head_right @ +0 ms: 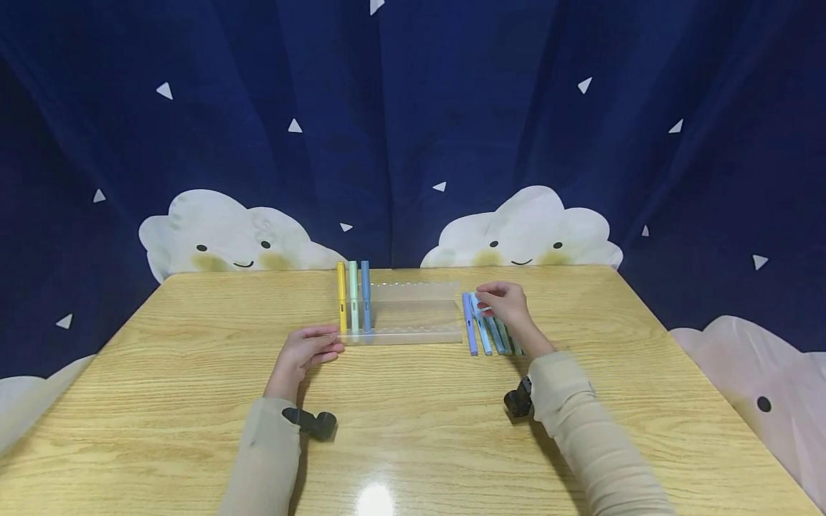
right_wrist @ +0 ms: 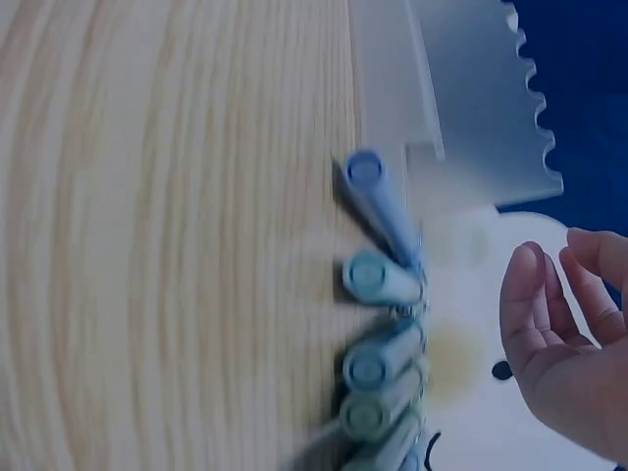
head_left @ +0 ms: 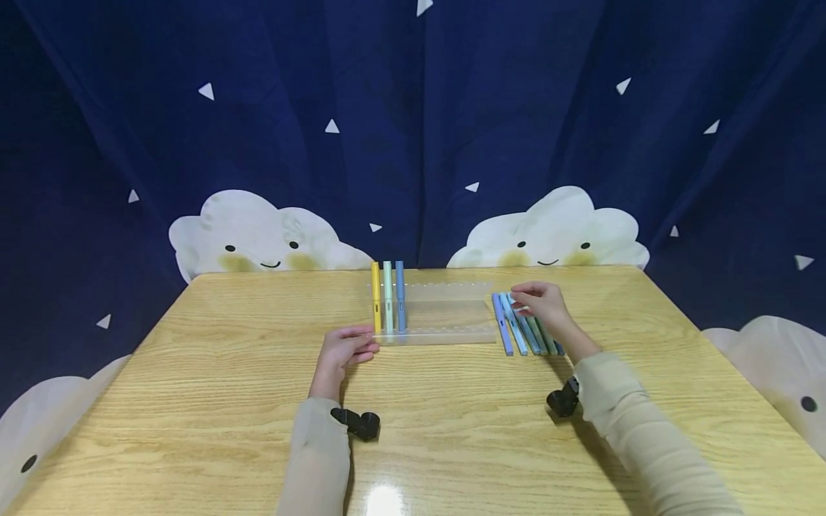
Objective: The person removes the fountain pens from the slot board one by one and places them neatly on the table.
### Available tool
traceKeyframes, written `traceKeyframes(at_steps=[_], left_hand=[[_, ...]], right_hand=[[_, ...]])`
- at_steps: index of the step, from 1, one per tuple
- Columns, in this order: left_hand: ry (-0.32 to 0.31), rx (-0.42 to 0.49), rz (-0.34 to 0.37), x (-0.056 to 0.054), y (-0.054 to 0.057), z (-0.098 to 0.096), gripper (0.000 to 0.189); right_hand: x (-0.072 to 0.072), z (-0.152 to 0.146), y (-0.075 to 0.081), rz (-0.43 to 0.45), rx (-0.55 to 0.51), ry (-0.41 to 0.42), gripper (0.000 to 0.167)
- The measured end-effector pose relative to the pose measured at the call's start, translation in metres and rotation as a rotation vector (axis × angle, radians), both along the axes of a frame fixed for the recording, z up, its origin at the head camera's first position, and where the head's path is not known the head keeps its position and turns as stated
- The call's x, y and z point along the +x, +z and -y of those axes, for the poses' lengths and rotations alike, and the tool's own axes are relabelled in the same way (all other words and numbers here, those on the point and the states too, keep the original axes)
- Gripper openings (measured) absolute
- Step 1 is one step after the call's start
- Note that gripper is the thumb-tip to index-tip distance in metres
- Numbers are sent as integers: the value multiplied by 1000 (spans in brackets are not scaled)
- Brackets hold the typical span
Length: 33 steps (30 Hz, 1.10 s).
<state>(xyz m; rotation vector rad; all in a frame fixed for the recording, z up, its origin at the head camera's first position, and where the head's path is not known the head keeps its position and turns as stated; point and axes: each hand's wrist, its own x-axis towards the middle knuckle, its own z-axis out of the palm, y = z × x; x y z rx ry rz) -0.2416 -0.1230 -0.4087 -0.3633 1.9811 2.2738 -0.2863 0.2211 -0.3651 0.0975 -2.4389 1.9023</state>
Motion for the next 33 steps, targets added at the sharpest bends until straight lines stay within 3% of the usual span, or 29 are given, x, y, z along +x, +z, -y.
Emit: traceKeyframes(at_steps=[13, 33], left_hand=[[8, -4, 1, -1, -2, 1, 25], [10, -7, 15, 0, -1, 0, 25]], right_hand=[[-2, 34, -4, -21, -94, 67, 30], [0, 110, -16, -61, -240, 95, 22]])
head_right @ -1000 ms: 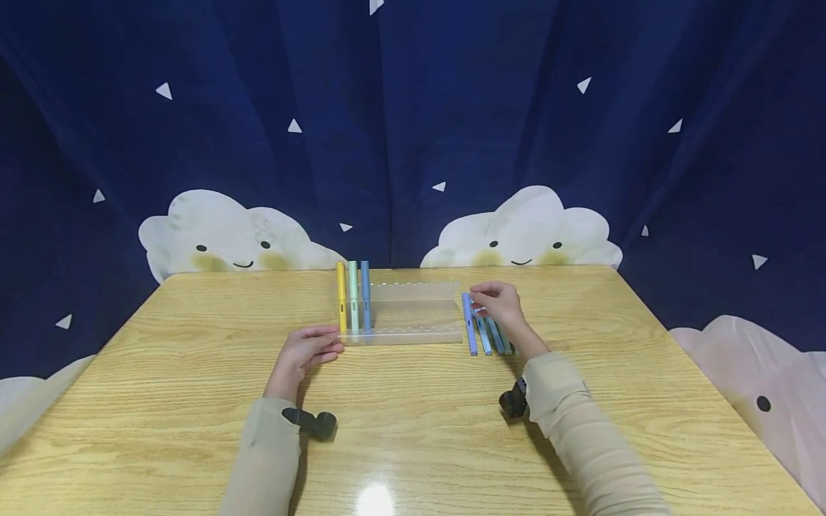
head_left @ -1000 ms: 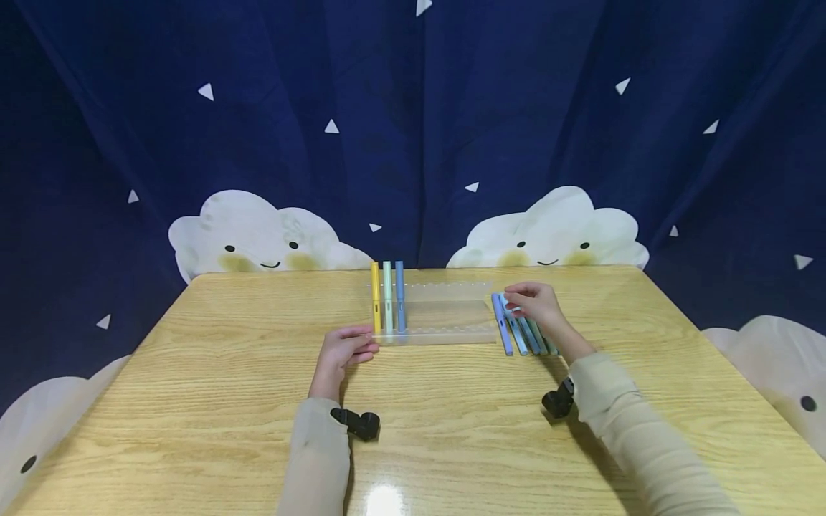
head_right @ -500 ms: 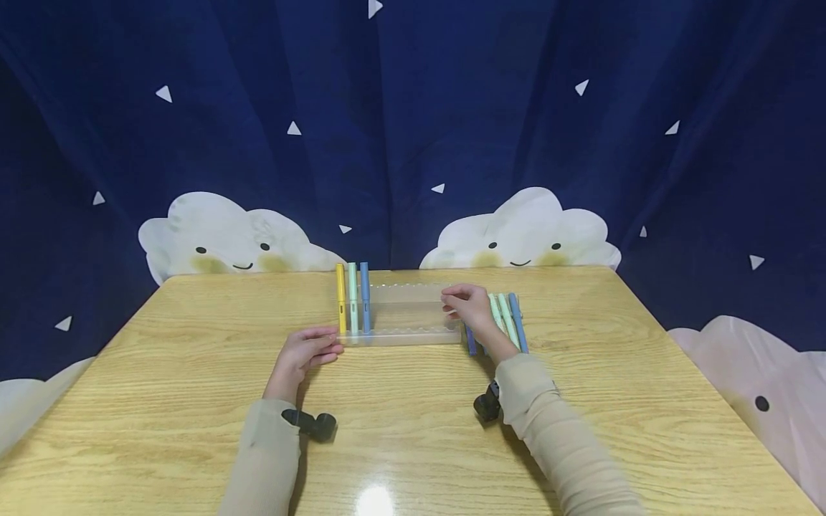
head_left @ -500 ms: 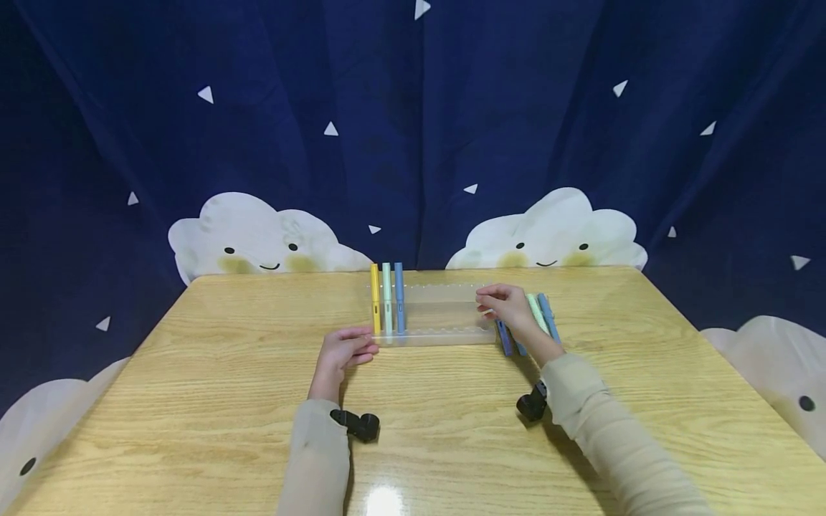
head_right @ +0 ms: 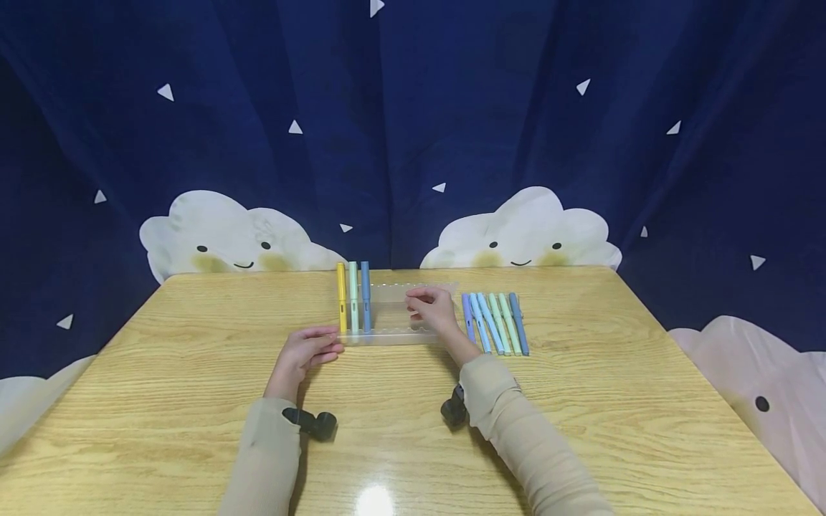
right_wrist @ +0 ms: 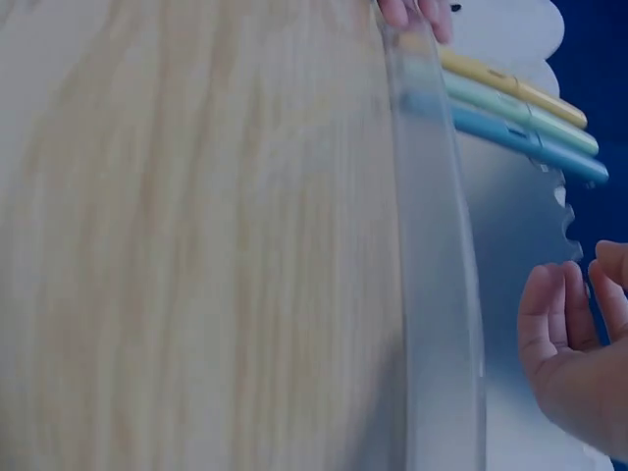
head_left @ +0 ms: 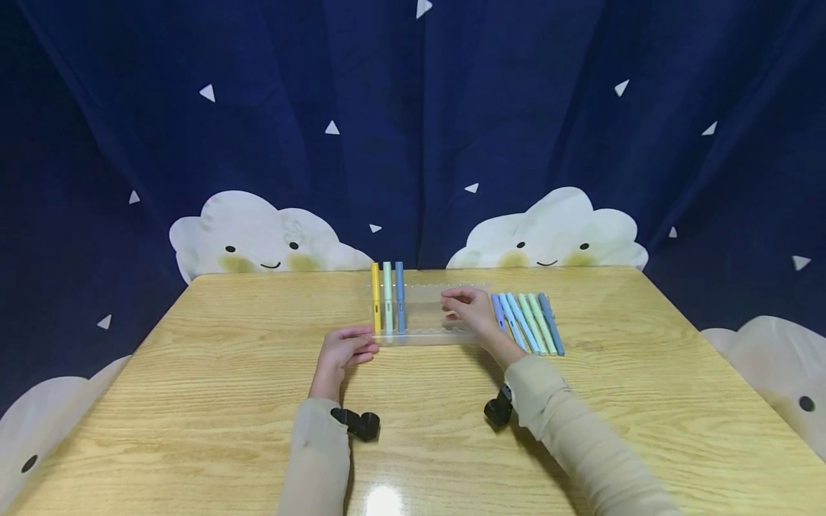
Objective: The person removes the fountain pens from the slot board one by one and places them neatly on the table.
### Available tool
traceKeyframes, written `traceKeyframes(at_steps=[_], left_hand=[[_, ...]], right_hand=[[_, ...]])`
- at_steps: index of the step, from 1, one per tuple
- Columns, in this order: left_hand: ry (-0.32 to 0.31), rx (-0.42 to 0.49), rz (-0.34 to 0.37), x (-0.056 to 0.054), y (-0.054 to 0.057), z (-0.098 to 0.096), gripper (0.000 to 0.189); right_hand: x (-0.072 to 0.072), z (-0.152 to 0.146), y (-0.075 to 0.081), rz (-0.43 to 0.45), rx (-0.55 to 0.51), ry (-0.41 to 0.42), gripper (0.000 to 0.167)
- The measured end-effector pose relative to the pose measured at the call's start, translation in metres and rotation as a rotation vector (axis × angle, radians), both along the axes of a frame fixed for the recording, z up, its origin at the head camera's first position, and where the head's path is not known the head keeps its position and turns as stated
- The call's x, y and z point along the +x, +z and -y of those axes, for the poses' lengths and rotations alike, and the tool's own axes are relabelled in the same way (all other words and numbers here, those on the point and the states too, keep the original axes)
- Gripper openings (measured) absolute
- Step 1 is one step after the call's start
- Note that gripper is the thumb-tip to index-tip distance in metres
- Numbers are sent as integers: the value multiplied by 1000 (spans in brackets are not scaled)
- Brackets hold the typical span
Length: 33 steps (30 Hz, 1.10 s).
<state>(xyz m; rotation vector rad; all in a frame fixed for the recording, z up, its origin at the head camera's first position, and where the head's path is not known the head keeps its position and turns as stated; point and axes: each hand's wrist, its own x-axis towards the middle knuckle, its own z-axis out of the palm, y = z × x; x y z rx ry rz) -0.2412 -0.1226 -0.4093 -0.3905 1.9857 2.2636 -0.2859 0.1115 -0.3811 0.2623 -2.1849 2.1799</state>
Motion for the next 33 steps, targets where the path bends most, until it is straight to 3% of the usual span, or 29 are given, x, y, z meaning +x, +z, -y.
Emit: traceKeyframes(at_steps=[7, 12, 18, 23, 33], left_hand=[[3, 2, 9, -1, 0, 0, 26], [2, 11, 4, -2, 0, -1, 26], [0, 9, -5, -2, -1, -2, 26], [6, -7, 4, -2, -1, -2, 24], [6, -19, 6, -1, 2, -1, 24]], right_hand=[[1, 23, -6, -31, -16, 83, 25], [1, 32, -9, 1, -29, 132, 26], [2, 39, -15, 53, 39, 186, 27], [1, 42, -20, 44, 93, 246, 29], [-2, 40, -18, 63, 100, 393, 36]])
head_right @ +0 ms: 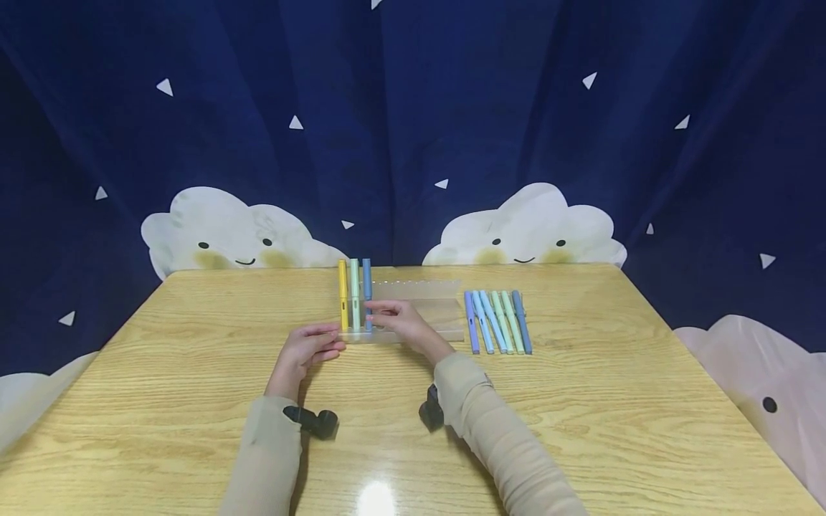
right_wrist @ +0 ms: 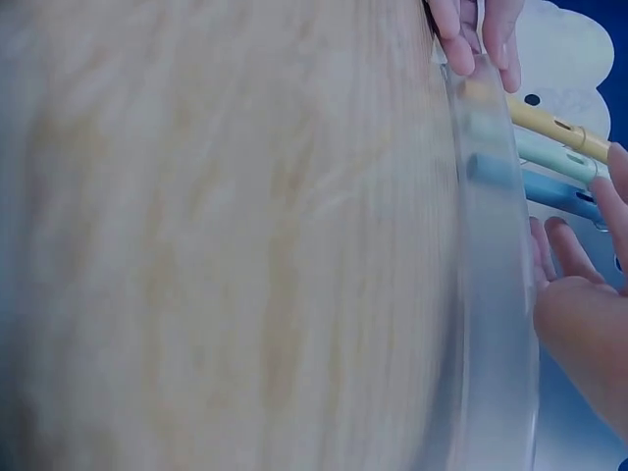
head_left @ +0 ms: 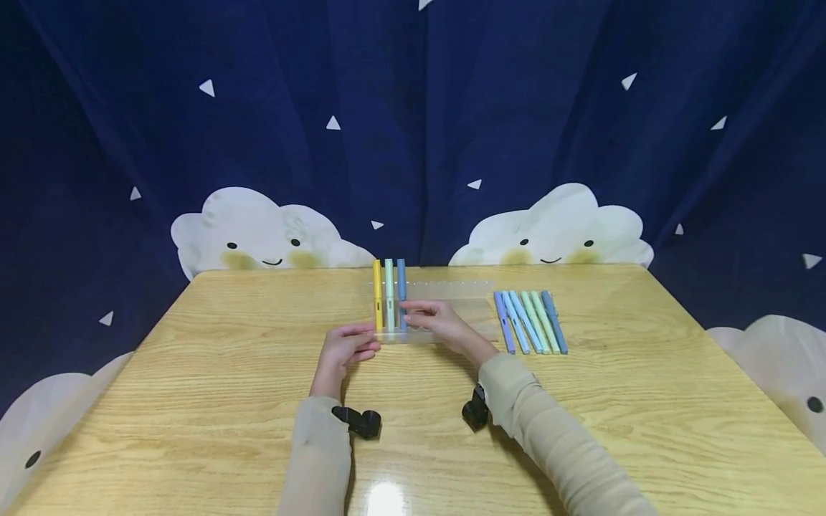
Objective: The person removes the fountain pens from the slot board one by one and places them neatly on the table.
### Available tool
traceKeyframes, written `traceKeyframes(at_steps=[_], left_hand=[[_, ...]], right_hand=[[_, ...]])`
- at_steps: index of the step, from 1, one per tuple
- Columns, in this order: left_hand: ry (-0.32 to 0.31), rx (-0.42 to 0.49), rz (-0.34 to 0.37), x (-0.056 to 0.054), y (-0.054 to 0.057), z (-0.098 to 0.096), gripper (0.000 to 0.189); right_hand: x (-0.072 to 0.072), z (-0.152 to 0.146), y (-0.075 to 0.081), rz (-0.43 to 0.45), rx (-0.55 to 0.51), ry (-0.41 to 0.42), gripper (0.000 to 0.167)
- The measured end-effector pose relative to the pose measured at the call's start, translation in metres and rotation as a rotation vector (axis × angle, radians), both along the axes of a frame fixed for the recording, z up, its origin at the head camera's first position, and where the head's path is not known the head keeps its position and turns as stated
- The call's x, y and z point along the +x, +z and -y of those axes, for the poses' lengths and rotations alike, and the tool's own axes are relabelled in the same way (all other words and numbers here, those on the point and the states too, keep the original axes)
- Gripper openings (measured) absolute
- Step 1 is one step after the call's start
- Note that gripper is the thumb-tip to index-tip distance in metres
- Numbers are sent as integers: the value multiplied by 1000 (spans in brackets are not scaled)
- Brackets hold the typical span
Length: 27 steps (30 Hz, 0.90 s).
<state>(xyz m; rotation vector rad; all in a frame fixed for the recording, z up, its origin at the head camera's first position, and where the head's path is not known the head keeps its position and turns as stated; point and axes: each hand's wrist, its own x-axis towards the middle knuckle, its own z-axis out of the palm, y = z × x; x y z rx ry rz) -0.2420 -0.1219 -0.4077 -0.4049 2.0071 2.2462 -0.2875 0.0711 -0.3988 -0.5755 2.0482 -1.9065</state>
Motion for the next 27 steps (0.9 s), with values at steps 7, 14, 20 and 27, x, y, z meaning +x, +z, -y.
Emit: traceKeyframes(at_steps=[7, 14, 20, 27], left_hand=[[2, -10, 6, 0, 1, 1, 24], [3, 5, 5, 0, 0, 0, 25], [5, 1, 3, -2, -2, 0, 24], [7, 6, 6, -1, -2, 0, 24]], right_hand=[[0, 1, 3, -17, 38, 30, 39], [1, 0, 4, -6, 31, 32, 40], [2, 3, 3, -27, 38, -19, 38], [0, 4, 4, -68, 9, -77, 35]])
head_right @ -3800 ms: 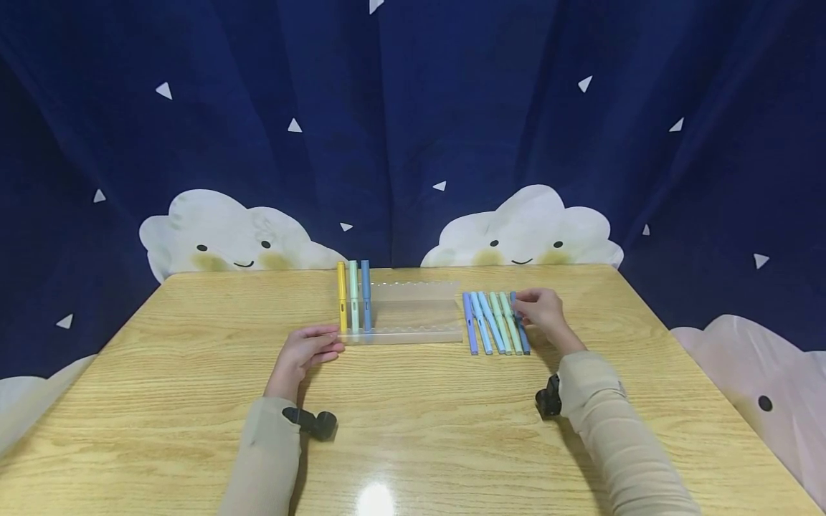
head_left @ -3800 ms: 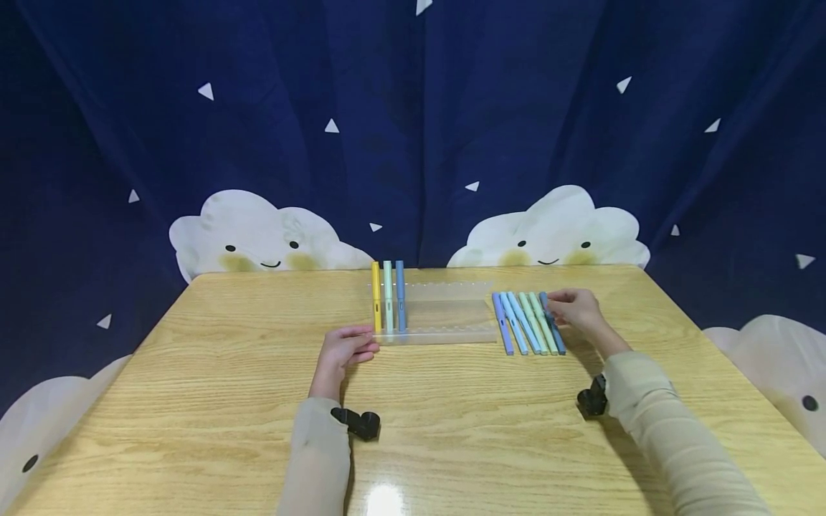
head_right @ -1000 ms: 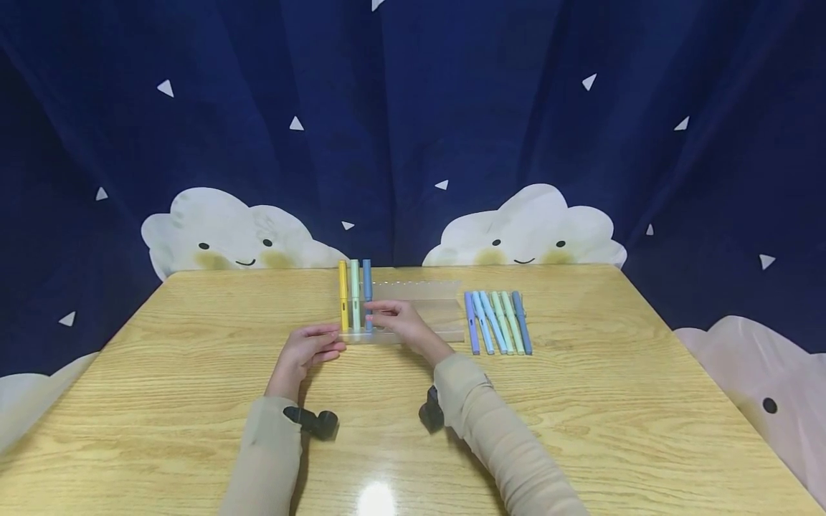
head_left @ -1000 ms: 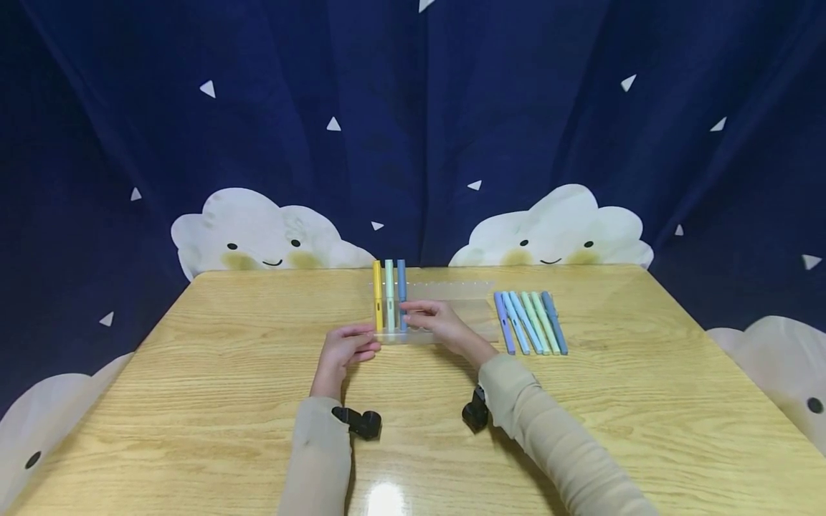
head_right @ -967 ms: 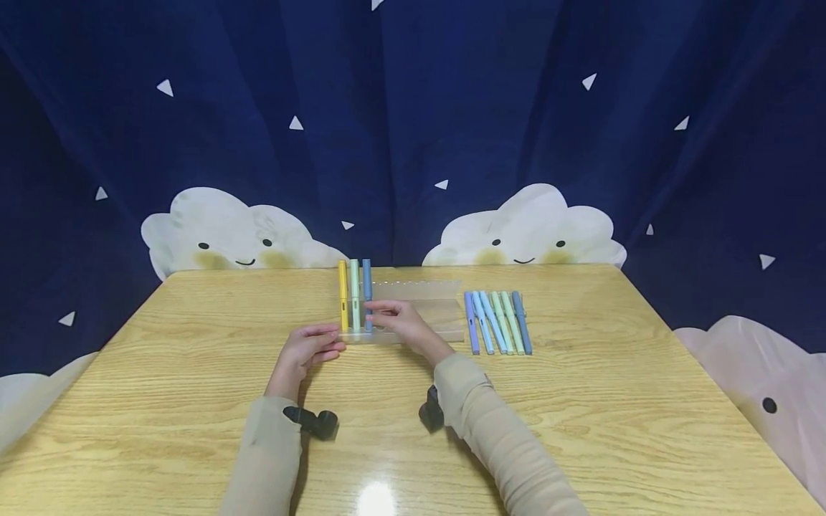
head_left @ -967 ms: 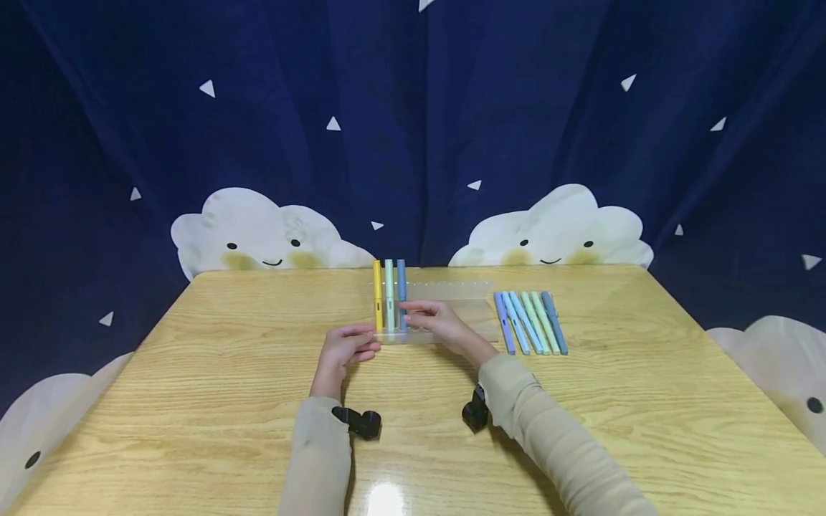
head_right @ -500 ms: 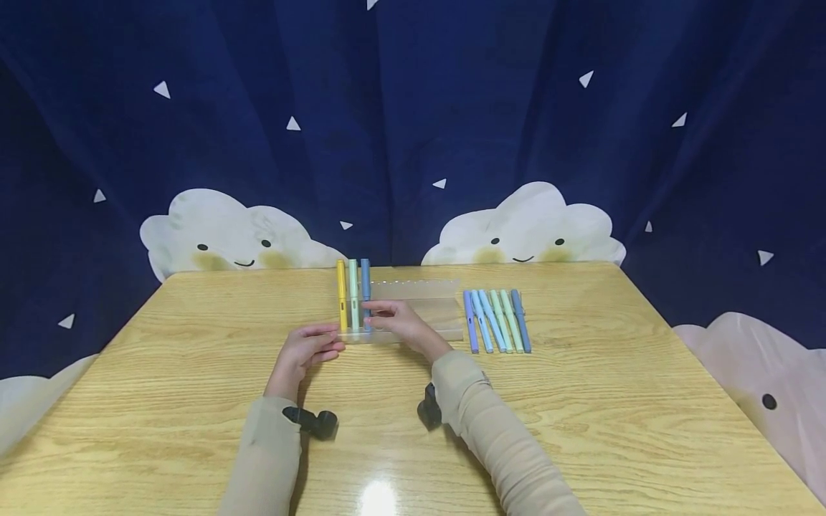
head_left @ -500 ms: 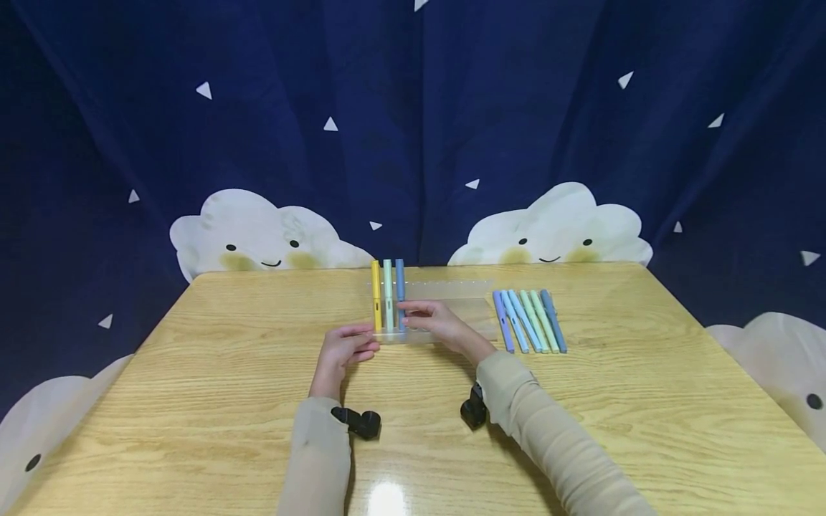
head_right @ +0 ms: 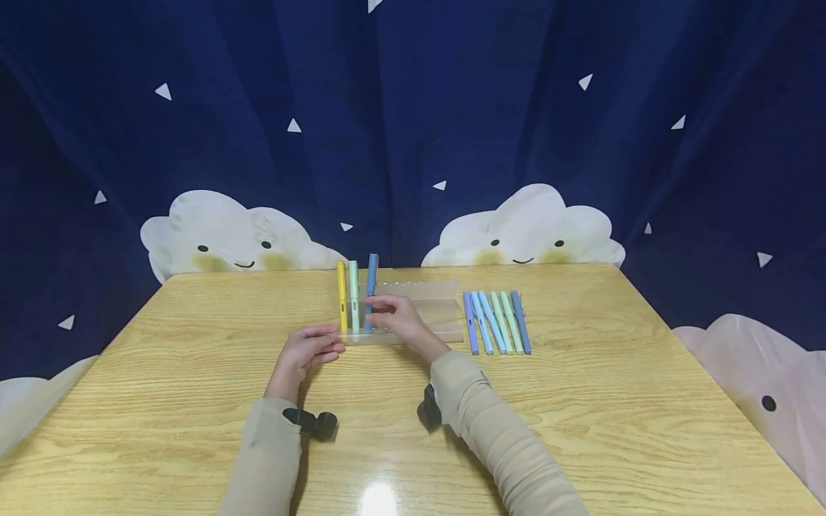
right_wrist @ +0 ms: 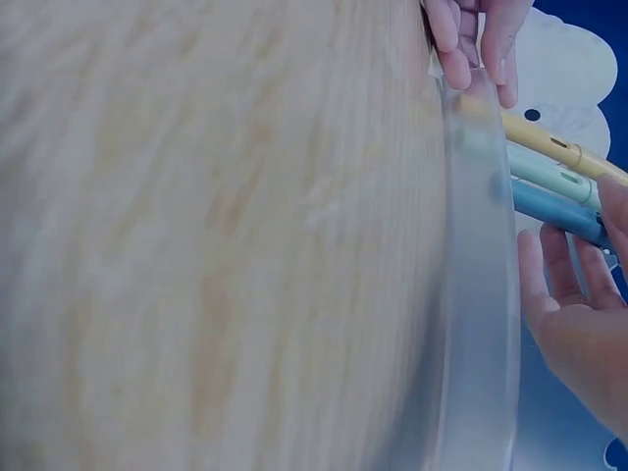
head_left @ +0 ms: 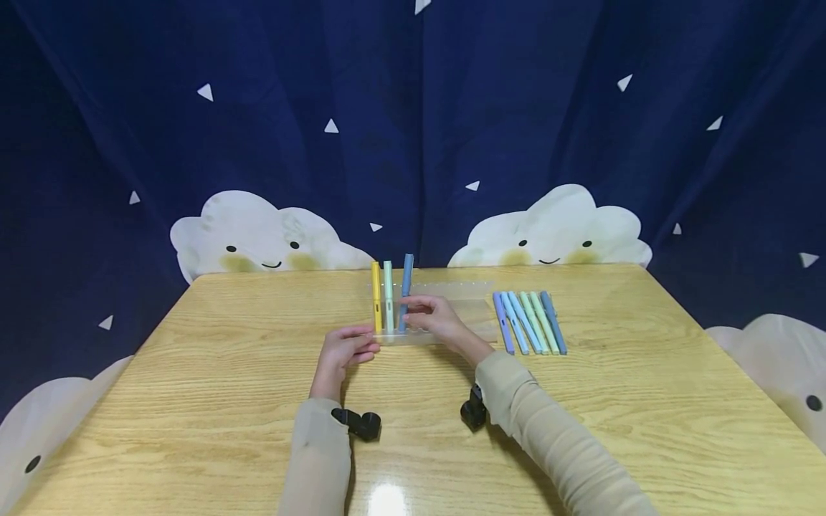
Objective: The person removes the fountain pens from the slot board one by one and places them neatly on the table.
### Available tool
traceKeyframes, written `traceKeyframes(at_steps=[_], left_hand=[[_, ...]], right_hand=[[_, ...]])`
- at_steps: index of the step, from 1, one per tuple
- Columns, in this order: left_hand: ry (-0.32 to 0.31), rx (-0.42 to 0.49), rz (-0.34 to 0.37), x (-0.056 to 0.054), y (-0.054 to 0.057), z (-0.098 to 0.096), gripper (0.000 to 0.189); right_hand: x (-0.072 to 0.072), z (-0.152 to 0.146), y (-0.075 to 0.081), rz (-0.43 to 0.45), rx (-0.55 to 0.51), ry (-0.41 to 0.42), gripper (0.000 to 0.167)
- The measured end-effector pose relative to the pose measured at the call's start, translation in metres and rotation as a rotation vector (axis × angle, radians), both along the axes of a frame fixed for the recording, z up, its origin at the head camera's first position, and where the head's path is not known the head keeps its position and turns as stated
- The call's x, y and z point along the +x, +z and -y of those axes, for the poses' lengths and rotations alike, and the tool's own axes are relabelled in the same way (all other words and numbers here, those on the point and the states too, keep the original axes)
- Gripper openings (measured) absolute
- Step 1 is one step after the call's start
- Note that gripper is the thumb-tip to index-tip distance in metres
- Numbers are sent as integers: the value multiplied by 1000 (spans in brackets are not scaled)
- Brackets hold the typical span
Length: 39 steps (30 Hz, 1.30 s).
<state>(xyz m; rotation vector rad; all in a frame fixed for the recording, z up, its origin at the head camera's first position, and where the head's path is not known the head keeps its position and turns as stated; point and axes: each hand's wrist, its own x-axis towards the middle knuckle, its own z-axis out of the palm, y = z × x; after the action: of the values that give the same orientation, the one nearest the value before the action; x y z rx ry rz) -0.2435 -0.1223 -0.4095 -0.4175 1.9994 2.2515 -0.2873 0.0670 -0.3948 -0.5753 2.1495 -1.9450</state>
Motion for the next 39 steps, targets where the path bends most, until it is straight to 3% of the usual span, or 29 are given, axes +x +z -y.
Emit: traceKeyframes(at_steps=[10, 20, 26, 39], left_hand=[[-2, 13, 3, 1, 1, 0, 26], [-33, 29, -53, 2, -2, 3, 20], [-20, 11, -12, 3, 5, 0, 26], [-21, 28, -16, 0, -1, 1, 26]], right_hand=[[1, 3, 14, -82, -73, -67, 33], [6, -4, 25, 9, -178, -155, 27], [7, -15, 25, -28, -164, -134, 32], [12, -41, 19, -42, -126, -117, 41]])
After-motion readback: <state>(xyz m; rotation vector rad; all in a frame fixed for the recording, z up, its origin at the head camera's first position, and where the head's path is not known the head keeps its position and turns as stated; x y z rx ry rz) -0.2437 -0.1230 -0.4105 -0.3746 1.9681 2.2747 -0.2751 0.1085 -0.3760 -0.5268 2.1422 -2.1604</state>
